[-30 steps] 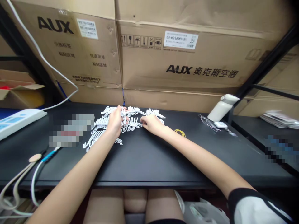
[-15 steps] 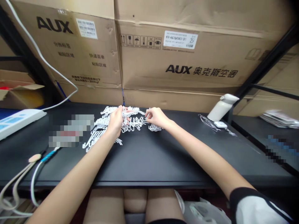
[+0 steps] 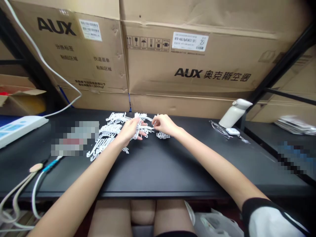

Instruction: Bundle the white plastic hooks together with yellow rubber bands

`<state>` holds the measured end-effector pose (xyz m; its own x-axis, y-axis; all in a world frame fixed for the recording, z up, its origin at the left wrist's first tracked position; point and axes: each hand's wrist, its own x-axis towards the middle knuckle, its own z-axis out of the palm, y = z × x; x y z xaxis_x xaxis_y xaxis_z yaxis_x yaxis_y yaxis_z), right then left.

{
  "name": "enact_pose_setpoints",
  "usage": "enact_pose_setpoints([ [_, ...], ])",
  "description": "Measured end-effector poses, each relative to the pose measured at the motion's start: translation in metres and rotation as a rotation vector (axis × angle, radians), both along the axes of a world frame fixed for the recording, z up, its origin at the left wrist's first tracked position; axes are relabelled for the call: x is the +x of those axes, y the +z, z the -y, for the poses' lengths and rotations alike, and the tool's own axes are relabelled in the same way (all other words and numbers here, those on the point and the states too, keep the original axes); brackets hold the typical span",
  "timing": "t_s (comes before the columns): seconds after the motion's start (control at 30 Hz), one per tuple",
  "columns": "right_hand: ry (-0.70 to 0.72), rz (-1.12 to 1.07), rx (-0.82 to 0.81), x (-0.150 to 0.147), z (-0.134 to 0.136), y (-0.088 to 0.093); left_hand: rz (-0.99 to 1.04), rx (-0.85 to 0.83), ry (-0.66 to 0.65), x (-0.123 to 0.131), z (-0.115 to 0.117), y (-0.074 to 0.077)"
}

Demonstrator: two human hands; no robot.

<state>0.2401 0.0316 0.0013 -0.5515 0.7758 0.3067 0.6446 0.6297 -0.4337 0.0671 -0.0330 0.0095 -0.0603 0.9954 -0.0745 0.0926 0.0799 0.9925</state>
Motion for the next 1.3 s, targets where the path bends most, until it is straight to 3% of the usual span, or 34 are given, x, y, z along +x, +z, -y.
enact_pose_setpoints([
  [0.13, 0.040, 0.108, 0.058, -0.002, -0.001, -0.004, -0.030, -0.016, -0.057, -0.001, -0.001, -0.004],
  [0.33, -0.018, 0.204, 0.118, 0.000, 0.001, -0.001, -0.039, -0.003, -0.056, -0.004, -0.004, -0.010],
  [0.67, 0.076, 0.084, 0.058, 0.002, -0.002, -0.002, -0.059, 0.030, -0.101, 0.001, 0.003, -0.005],
  [1.0, -0.015, 0.157, 0.065, 0.002, 0.002, 0.003, -0.162, 0.039, -0.121, 0.001, 0.002, -0.009],
  [1.2, 0.097, 0.171, 0.041, 0.004, 0.000, 0.004, -0.224, 0.043, -0.108, 0.000, 0.001, -0.010],
  [1.3, 0.068, 0.168, 0.055, 0.005, 0.000, 0.004, -0.211, 0.049, -0.117, 0.001, 0.002, -0.010],
])
